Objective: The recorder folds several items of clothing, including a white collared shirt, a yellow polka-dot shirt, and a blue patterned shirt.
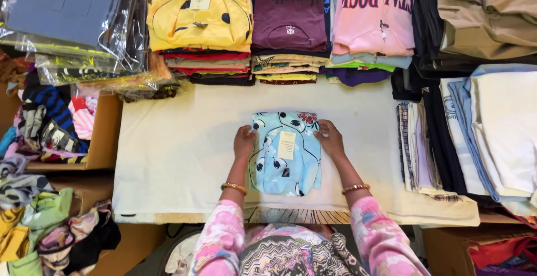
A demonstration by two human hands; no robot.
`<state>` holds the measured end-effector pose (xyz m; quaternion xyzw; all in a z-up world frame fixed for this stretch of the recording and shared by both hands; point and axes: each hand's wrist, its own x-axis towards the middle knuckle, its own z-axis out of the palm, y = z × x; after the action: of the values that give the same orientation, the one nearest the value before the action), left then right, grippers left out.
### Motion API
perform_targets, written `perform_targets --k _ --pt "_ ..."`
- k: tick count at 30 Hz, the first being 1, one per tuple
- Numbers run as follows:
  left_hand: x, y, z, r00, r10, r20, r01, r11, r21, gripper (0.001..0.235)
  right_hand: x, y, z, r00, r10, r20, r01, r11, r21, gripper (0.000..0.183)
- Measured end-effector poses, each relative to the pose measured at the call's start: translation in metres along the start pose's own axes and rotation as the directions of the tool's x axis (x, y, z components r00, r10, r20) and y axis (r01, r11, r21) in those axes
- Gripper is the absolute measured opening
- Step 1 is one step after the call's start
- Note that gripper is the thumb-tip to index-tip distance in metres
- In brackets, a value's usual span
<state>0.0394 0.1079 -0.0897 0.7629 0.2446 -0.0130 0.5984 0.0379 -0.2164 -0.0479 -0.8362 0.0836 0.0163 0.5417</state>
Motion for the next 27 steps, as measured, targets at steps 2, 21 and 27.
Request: perform_targets --k 2,21,27 --pt "0.007 0.014 0.007 1.0 -0.003 0.025 0.002 0.999 0.047 0.027 0.014 -0.008 0.008 0.997 0.071 -0.03 -0.071 0.997 0.004 0.045" --pt "0.047 -0.001 0.014 0.981 -0.016 0.195 -0.009 0.992 0.129 0.041 0.034 0.003 0.02 0.936 0.343 -0.076 -0.31 0.908 0.282 0.037" --pt "-0.029 0.019 -0.048 0.992 0.065 0.109 -0.091 0.964 0.25 0.024 -0.036 -0.013 -0.002 0.895 0.447 0.01 -0.43 0.856 0.287 0.038"
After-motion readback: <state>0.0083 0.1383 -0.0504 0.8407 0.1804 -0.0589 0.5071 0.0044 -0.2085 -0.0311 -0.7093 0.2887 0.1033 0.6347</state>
